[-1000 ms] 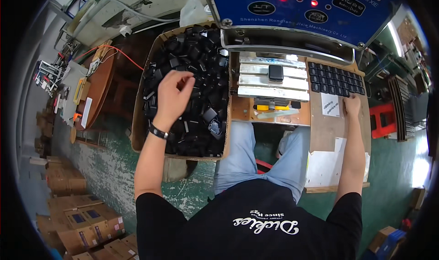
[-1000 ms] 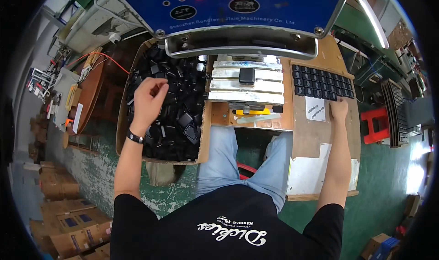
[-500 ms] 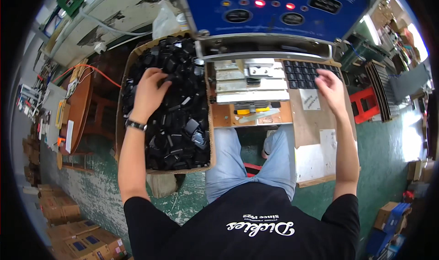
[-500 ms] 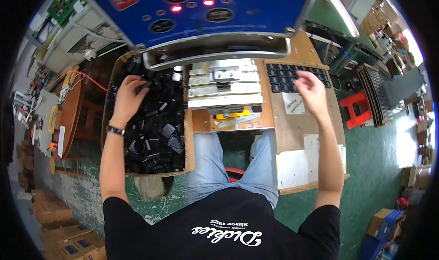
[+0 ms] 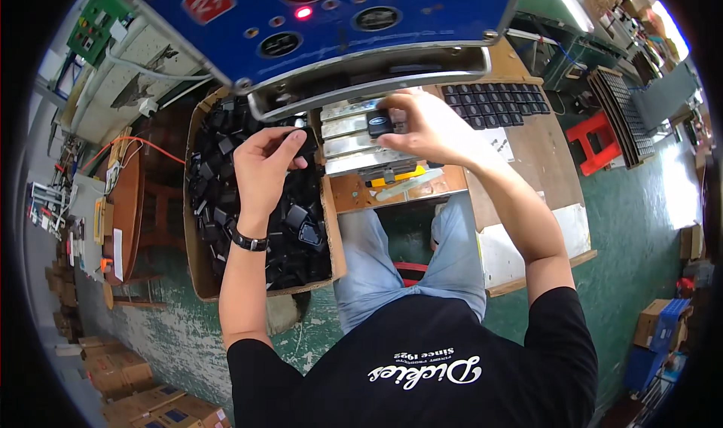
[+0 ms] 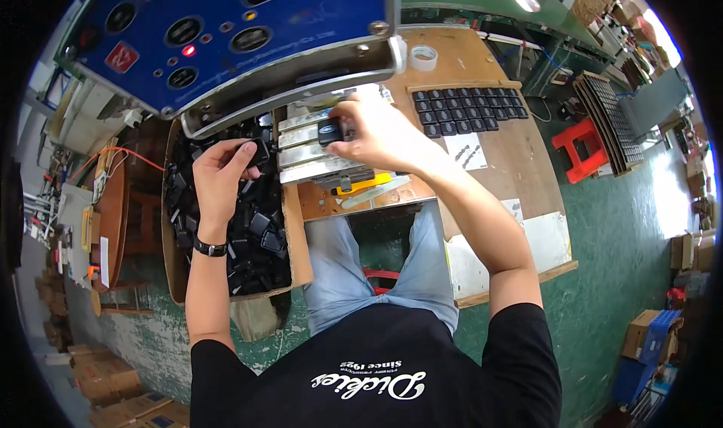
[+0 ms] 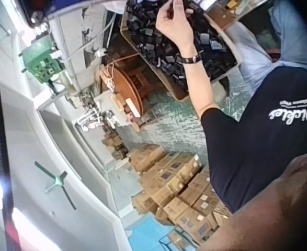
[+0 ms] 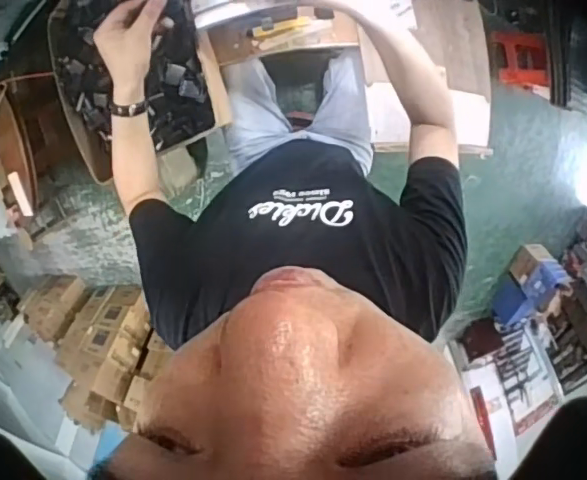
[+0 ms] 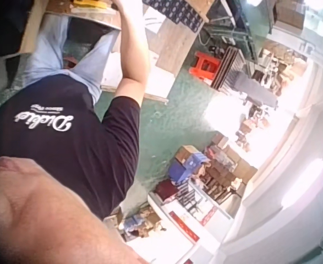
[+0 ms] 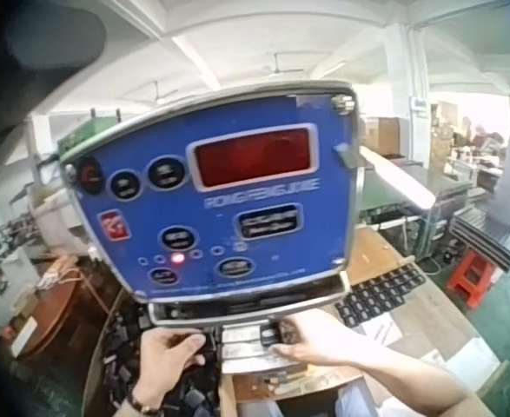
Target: Assembling small plastic components using a heat press machine on a production line.
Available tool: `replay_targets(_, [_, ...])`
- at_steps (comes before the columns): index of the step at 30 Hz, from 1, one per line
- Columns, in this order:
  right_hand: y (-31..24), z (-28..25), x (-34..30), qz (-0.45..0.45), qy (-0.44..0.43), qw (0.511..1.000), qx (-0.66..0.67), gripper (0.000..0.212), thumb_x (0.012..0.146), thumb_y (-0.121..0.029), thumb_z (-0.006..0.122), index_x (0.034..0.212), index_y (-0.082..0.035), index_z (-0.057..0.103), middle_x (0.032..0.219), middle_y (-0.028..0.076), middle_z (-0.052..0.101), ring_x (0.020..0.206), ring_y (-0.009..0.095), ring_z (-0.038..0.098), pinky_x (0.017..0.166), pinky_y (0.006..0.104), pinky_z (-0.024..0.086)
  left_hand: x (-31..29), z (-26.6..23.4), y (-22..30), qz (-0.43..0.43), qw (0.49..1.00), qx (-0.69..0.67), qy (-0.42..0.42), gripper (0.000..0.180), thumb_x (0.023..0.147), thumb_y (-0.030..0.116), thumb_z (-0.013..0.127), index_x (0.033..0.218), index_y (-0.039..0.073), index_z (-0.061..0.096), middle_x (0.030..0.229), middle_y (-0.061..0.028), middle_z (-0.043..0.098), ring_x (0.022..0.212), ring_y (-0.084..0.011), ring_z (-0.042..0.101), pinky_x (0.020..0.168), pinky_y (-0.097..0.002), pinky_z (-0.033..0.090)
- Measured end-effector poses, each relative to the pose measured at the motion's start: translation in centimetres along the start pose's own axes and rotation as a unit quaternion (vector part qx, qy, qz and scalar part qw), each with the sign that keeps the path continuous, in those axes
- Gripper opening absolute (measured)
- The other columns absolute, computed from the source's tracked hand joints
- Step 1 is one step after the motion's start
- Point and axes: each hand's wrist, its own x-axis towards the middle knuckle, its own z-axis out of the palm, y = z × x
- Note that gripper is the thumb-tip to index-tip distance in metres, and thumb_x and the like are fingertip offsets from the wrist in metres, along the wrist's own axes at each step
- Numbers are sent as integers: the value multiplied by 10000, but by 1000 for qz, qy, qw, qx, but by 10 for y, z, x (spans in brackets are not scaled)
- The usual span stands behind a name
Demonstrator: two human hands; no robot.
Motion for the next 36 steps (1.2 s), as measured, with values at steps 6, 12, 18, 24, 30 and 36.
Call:
replay_targets(6, [29,-11,-32,56,82,946,310,468,884,-160,853,1298,-8,697,1114,127,701,790,136,628,695,270,532,20,40,2,54,994,89,-13,225,990,64,771,1173,-66,778,900,-80,778,731,-160,692,743,-264,584])
replay_targets(12, [66,-28,-75,146,197,896,369,484,922,-54,821,1379,-20,666,1077,79,722,702,59,592,628,187,474,28,84,2,302,854,423,-29,289,942,86,805,1191,-58,782,1010,-105,781,812,-193,713,764,-305,581])
replay_targets(18, [130,-59,-166,294,245,863,329,447,946,-72,800,1360,23,661,966,55,719,694,70,580,621,194,472,-2,96,-13,375,849,362,-84,474,912,283,827,1267,-22,755,1247,-137,718,966,-279,670,870,-373,534])
replay_targets(24, [240,-73,-222,421,328,821,205,367,931,-148,801,1225,55,717,902,64,712,682,105,578,611,228,483,-15,94,-1,413,788,441,-120,647,905,390,815,1400,0,669,1434,-125,646,1159,-306,626,1051,-432,462])
replay_targets(30, [332,-105,-275,509,279,806,-118,387,931,-307,720,1115,26,786,995,187,785,836,340,726,740,406,582,-36,84,1,441,803,377,-134,585,915,343,817,1375,6,689,1371,-132,688,1133,-349,648,1058,-433,481])
replay_targets(36, [380,-52,-195,498,160,823,-224,401,951,-331,670,1128,7,792,1069,220,796,942,410,754,810,453,598,-70,12,-25,329,868,368,-46,387,890,167,817,1252,43,757,1289,-87,720,1087,-287,666,1002,-391,506])
